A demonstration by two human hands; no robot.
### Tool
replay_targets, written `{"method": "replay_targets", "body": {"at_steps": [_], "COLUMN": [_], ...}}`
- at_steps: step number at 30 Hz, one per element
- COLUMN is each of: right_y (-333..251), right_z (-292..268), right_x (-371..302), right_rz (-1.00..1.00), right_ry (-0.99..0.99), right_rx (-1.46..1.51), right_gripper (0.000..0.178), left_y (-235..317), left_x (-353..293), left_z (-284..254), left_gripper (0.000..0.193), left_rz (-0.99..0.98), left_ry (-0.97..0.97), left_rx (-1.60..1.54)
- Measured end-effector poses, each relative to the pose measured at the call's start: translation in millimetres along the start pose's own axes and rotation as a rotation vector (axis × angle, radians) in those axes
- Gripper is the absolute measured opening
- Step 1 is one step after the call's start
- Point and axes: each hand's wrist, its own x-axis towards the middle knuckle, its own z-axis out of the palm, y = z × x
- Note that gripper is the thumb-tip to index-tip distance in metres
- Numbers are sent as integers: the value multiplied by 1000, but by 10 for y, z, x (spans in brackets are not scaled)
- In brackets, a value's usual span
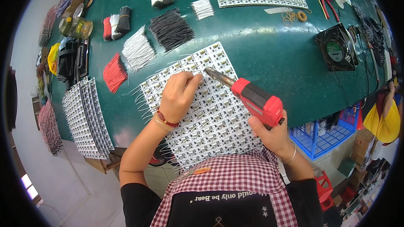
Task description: The person uses a soldering iron to attach white wires to a grid of LED modules on a green workbench. They repeatedly pick up wires, position them on the board, and apply heat with the soldering iron to secure the connections.
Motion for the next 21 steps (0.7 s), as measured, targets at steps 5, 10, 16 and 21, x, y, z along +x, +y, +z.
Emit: {"method": "replay_targets", "body": {"at_steps": [5, 10, 16, 21], "right_y": [19, -1, 1, 24], "right_z": [-1, 15, 10, -4], "right_x": [6, 9, 9, -1], "right_rz": [-3, -30, -22, -29], "right_ry": [0, 13, 9, 19], "right_rx": [-72, -26, -86, -56], "right_gripper": [17, 15, 15, 16], "left_y": [6, -1, 14, 8], "left_x": [-1, 10, 8, 7], "left_z": [-16, -25, -26, -6], "left_gripper": [26, 25, 29, 28], "left_rz": [7, 18, 0, -1], "left_ry": [-11, -11, 6, 12], "left_rx": [-11, -25, -38, -37]}}
